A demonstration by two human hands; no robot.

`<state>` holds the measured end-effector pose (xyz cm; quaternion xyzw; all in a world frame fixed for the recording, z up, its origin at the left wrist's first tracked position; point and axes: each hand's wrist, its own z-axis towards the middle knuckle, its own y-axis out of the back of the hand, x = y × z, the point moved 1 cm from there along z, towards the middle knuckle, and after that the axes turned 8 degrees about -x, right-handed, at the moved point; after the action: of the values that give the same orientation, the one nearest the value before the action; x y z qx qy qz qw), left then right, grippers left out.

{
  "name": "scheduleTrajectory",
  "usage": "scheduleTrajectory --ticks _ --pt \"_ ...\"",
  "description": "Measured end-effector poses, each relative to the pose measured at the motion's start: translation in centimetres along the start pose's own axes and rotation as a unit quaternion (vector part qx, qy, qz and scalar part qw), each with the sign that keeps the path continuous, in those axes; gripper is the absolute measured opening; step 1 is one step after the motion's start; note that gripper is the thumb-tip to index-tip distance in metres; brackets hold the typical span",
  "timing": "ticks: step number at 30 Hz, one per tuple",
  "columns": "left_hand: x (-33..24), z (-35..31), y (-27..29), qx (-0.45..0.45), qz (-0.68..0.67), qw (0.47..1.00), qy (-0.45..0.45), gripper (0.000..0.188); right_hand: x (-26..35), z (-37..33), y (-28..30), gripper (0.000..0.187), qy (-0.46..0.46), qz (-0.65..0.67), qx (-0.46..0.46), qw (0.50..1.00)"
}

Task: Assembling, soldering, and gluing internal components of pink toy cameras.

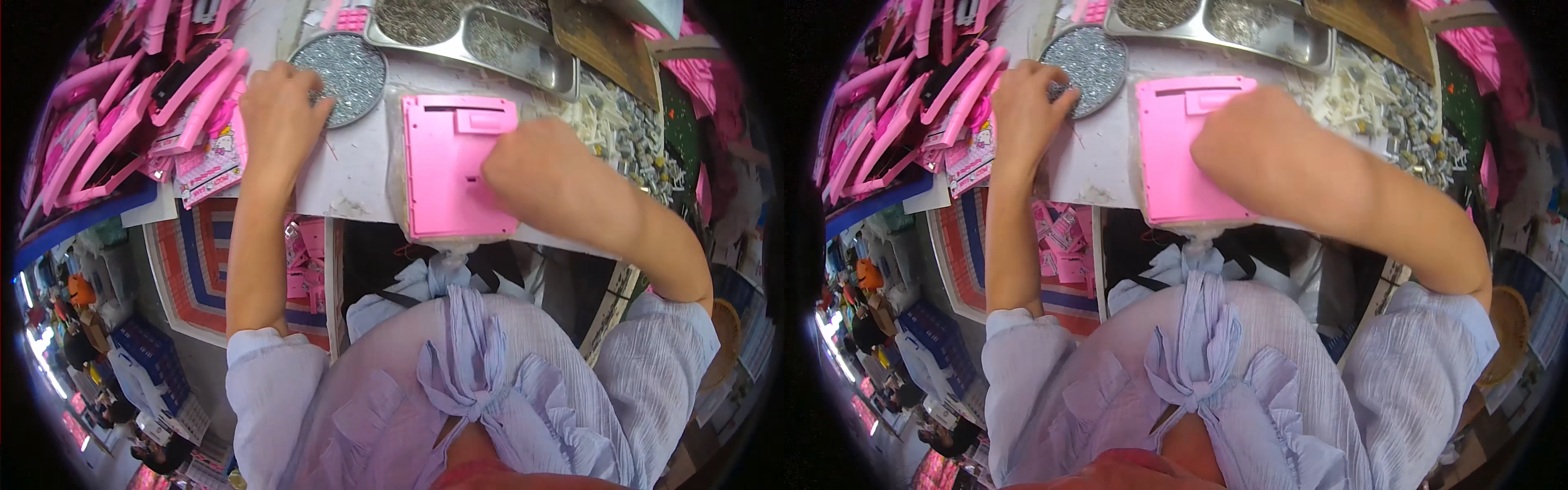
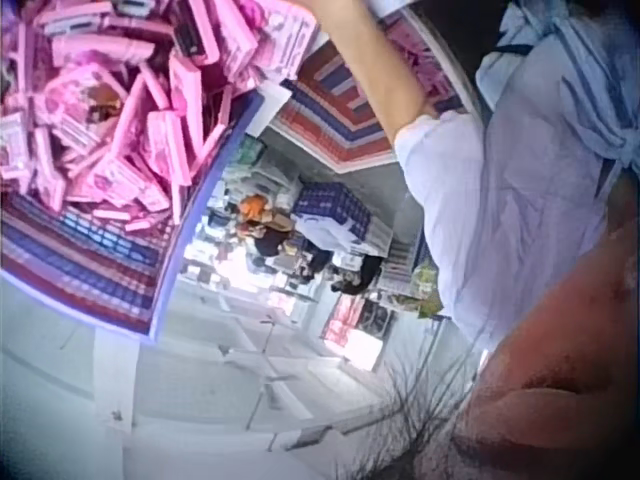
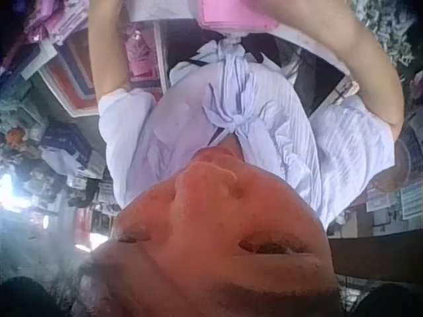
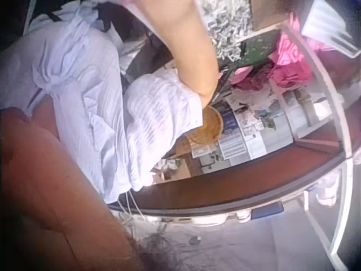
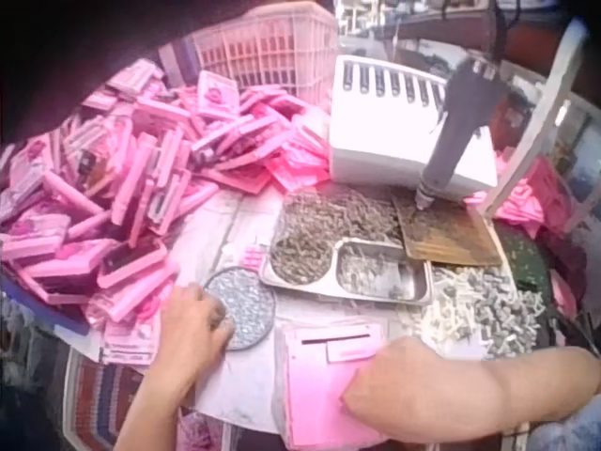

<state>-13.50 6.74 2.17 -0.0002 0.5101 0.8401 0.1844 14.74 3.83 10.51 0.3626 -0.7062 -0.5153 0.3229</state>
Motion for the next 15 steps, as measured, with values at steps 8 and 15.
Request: scheduleTrajectory --ticks 8,15 --pt "0.2 -0.4 -2.5 0.001 0.027 0.999 0.032 0.02 -4.7 17.6 -5.1 0.009 0.077 -0.071 -0.35 0.931" --pt "-0.5 -2.1 0.8 0.067 -0.257 0.942 0.205 0.017 -5.0 20.6 -4.7 0.02 0.034 -0.071 -0.313 0.946"
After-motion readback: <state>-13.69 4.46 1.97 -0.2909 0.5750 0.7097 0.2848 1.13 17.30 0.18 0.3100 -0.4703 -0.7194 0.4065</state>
